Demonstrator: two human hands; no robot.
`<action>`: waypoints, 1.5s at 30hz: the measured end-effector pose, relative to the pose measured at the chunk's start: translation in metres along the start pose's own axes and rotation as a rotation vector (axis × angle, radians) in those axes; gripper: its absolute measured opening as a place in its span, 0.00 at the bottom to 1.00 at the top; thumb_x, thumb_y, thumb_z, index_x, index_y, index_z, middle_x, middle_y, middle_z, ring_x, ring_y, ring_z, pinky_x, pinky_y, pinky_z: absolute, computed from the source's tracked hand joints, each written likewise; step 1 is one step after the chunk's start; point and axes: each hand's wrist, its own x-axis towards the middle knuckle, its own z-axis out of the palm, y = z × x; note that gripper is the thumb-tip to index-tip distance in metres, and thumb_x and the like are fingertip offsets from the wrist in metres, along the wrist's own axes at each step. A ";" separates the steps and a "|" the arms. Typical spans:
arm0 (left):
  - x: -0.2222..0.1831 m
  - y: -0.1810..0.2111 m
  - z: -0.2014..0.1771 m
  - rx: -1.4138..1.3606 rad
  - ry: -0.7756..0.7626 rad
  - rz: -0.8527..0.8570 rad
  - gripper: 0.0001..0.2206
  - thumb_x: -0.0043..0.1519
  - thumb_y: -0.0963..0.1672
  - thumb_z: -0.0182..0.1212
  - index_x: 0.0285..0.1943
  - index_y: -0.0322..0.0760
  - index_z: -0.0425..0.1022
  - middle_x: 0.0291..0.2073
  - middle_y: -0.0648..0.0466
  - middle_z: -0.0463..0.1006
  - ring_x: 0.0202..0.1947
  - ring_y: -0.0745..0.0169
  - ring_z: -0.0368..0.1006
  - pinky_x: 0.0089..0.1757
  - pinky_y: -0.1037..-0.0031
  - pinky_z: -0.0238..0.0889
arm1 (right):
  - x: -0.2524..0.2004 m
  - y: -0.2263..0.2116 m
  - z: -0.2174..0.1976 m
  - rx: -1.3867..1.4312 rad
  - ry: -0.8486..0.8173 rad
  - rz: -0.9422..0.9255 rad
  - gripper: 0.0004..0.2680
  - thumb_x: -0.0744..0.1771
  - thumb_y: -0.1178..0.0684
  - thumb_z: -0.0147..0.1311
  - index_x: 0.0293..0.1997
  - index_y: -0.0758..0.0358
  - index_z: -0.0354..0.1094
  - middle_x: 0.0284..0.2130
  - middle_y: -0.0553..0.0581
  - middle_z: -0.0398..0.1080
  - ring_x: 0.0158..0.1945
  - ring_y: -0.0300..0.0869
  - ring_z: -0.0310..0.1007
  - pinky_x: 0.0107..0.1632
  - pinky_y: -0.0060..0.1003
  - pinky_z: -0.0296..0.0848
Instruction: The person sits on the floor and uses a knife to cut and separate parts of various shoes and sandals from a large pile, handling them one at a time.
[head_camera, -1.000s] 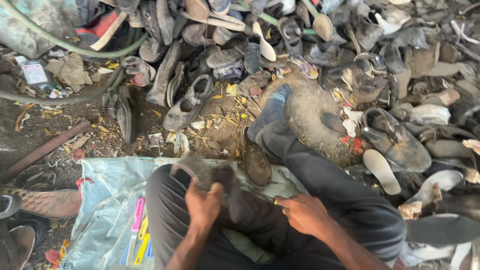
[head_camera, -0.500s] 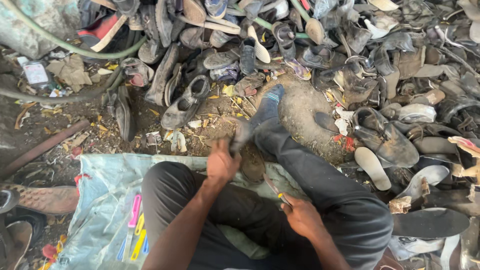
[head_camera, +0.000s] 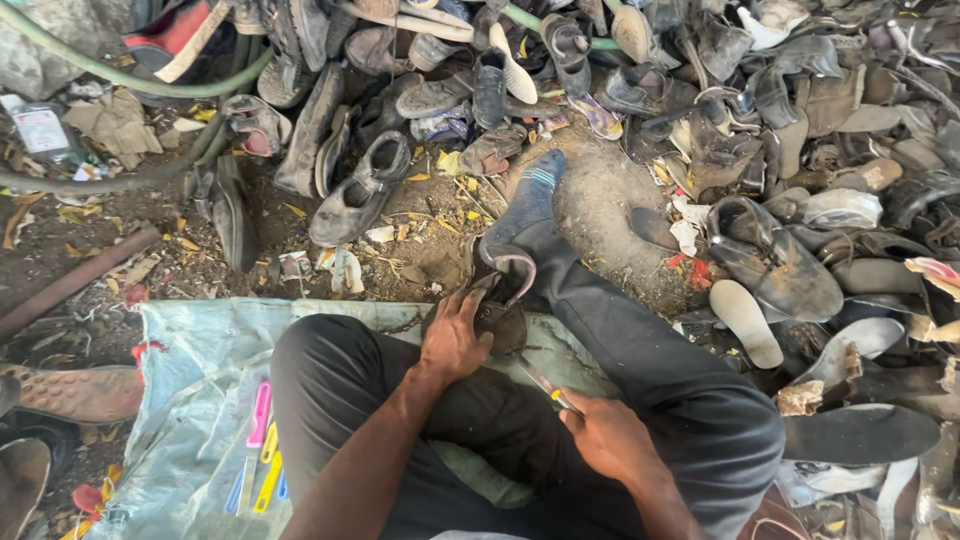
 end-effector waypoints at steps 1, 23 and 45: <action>0.001 0.001 0.001 0.005 -0.008 -0.011 0.37 0.51 0.45 0.68 0.72 0.34 0.59 0.66 0.35 0.64 0.67 0.31 0.57 0.63 0.54 0.54 | 0.001 -0.001 0.001 0.006 -0.010 0.006 0.13 0.67 0.46 0.52 0.58 0.46 0.70 0.36 0.64 0.78 0.44 0.60 0.76 0.45 0.55 0.71; -0.009 0.022 0.025 0.394 -0.158 0.047 0.09 0.61 0.44 0.62 0.41 0.32 0.80 0.77 0.35 0.44 0.75 0.29 0.44 0.61 0.40 0.51 | 0.015 0.009 0.018 0.378 0.033 0.115 0.18 0.66 0.48 0.57 0.64 0.50 0.70 0.20 0.58 0.68 0.24 0.40 0.67 0.33 0.38 0.69; 0.004 -0.036 -0.020 -0.001 0.894 -0.150 0.06 0.62 0.41 0.58 0.39 0.28 0.69 0.42 0.35 0.75 0.40 0.32 0.72 0.44 0.50 0.66 | 0.038 0.005 0.055 0.090 0.070 -0.050 0.15 0.68 0.48 0.51 0.61 0.57 0.64 0.34 0.68 0.76 0.43 0.64 0.76 0.46 0.58 0.71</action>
